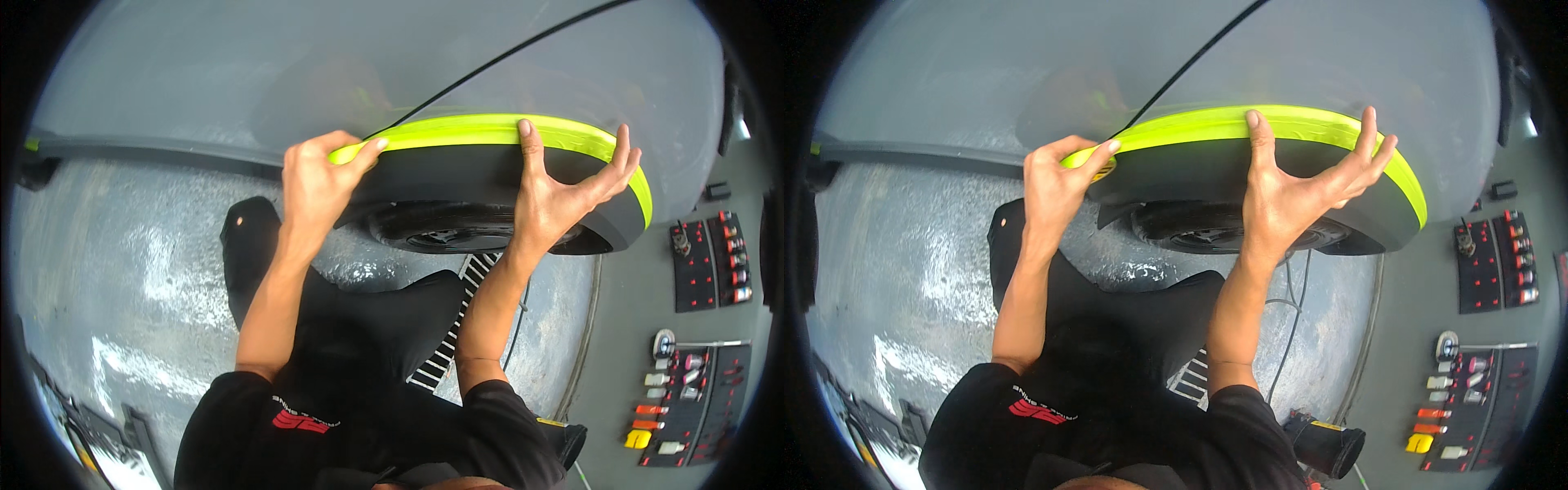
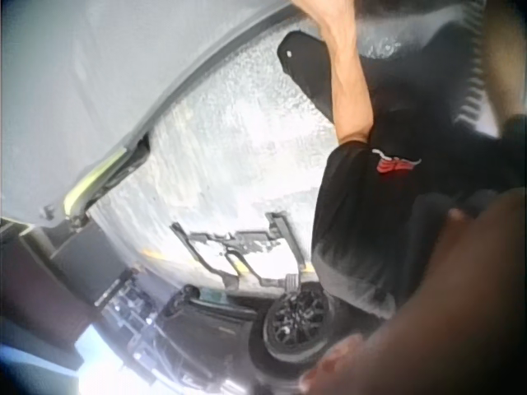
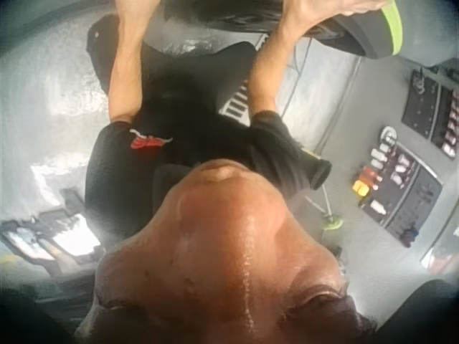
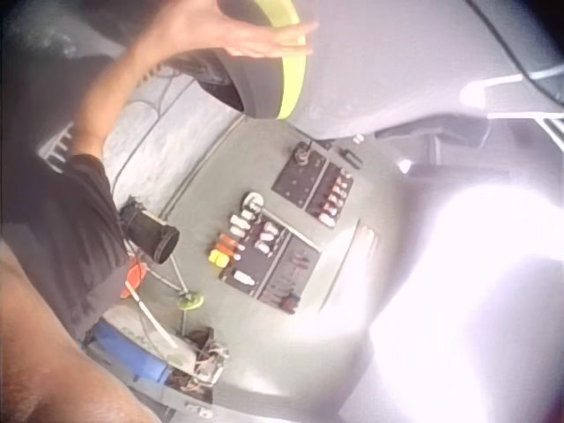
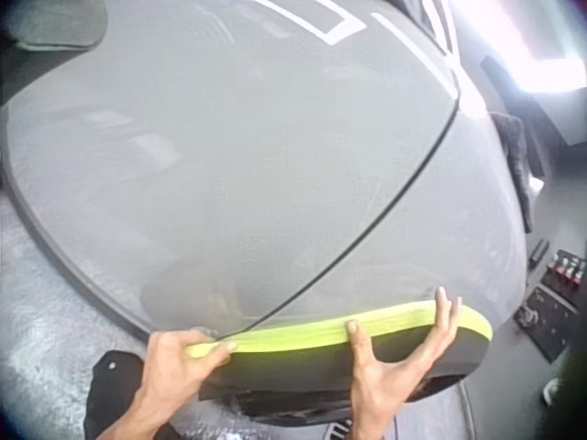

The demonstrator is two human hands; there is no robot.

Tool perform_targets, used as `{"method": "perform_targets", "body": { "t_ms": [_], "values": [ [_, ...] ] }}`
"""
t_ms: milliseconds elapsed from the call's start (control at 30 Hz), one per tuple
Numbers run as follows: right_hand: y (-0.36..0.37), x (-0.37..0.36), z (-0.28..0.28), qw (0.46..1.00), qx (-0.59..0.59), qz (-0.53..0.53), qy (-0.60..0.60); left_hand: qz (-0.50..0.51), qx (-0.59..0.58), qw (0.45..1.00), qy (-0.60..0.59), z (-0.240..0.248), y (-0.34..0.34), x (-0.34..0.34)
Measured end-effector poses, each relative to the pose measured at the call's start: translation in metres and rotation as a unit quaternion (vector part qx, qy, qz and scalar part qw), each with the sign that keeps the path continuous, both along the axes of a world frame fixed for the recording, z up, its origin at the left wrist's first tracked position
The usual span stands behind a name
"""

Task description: The person applies bright yellow tape to the body panels of a silver car. They wipe the surface with a cloth, then measure and apply strips of tape along the door edges, side mirror, and wheel arches, smoothing the tape to ensure adhesion.

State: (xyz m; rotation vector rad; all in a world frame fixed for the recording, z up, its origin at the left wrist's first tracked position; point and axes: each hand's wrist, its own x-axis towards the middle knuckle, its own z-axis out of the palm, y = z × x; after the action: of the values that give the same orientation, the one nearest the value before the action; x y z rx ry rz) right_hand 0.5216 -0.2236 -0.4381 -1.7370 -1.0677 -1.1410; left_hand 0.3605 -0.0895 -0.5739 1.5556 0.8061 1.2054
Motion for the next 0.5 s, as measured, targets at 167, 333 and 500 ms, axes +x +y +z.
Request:
{"method": "perform_targets", "body": {
  "t_ms": [167, 333, 500],
  "values": [
    [0.013, -0.013, -0.014, 0.998, -0.030, -0.041, -0.032, -0.010, -0.022, 1.000, 0.014, -0.002, 0.001, 0.000],
    [0.018, -0.018, -0.019, 0.997, -0.047, -0.054, -0.027, -0.006, -0.026, 0.999, 0.033, 0.001, 0.001, 0.002],
    [0.021, -0.024, -0.027, 0.995, -0.078, -0.057, -0.024, -0.006, -0.010, 0.998, 0.054, 0.000, -0.001, 0.005]
  ]
}}
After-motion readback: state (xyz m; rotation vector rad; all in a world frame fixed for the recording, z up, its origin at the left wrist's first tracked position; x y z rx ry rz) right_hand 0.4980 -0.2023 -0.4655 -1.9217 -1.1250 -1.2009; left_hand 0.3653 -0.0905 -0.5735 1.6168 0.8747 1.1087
